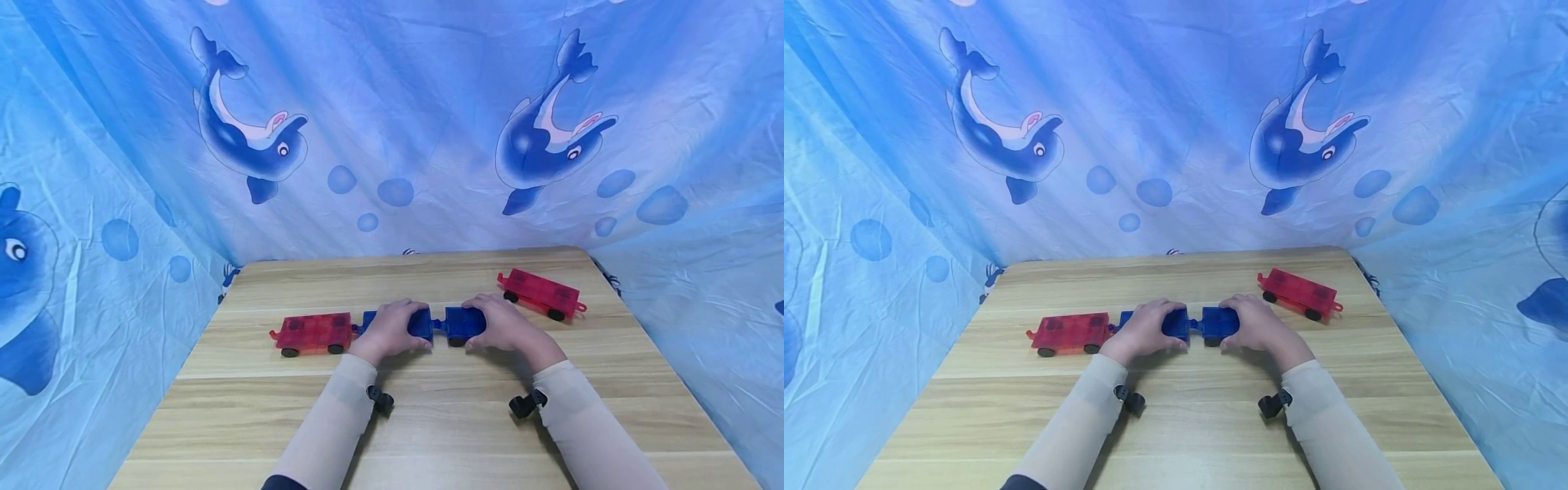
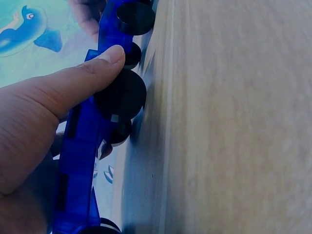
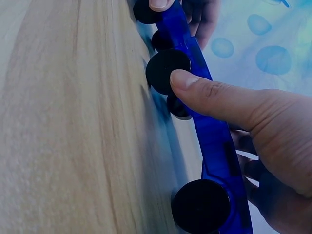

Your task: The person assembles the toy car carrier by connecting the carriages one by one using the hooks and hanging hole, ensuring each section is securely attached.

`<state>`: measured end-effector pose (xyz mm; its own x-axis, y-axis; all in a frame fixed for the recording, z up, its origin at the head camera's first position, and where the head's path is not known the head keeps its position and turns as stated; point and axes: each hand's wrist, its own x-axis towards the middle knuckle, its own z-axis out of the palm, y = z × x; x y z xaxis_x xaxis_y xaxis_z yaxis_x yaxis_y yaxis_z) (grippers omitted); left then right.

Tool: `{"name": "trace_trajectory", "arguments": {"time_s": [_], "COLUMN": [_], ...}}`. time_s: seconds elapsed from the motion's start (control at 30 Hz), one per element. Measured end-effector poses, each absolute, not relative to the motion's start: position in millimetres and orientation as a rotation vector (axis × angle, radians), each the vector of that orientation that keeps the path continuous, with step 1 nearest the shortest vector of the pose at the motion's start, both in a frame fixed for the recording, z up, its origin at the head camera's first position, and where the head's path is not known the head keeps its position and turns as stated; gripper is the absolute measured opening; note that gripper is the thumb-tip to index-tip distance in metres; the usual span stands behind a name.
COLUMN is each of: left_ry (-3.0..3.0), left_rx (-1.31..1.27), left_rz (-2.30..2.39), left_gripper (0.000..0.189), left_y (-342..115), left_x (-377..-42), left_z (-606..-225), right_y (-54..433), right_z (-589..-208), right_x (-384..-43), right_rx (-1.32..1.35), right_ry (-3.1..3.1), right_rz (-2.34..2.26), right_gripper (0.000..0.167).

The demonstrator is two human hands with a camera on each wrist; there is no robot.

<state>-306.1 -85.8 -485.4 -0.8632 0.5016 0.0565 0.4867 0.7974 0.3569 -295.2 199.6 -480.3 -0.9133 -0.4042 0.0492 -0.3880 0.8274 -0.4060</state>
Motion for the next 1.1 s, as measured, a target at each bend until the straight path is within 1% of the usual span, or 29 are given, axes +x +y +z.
{"name": "trace_trajectory", "arguments": {"time_s": [0.37,0.47,0.6,0.77,0.93,1.1], "left_ry": [2.924,2.921,2.919,2.909,2.914,2.917], "left_rx": [0.816,0.816,0.820,0.848,0.896,0.951], "left_rz": [0.587,0.591,0.579,0.610,0.649,0.658], "left_gripper": [0.092,0.093,0.093,0.090,0.087,0.084], "left_y": [-85.4,-85.4,-85.4,-85.4,-79.9,-69.9], "left_x": [-305.3,-305.3,-304.7,-302.9,-302.0,-299.8], "left_z": [-484.8,-484.7,-483.7,-480.2,-476.6,-474.7], "right_y": [207.1,217.7,238.9,268.0,290.1,304.6], "right_z": [-476.7,-473.6,-470.4,-467.1,-467.4,-475.0], "right_x": [-293.0,-293.1,-296.6,-305.3,-310.8,-313.3], "right_rx": [-0.672,-0.649,-0.552,-0.378,-0.245,-0.172], "right_ry": [2.937,2.936,3.025,3.160,3.205,3.192], "right_rz": [-0.711,-0.832,-0.979,-0.946,-0.881,-0.861], "right_gripper": [0.093,0.089,0.078,0.073,0.077,0.089]}}
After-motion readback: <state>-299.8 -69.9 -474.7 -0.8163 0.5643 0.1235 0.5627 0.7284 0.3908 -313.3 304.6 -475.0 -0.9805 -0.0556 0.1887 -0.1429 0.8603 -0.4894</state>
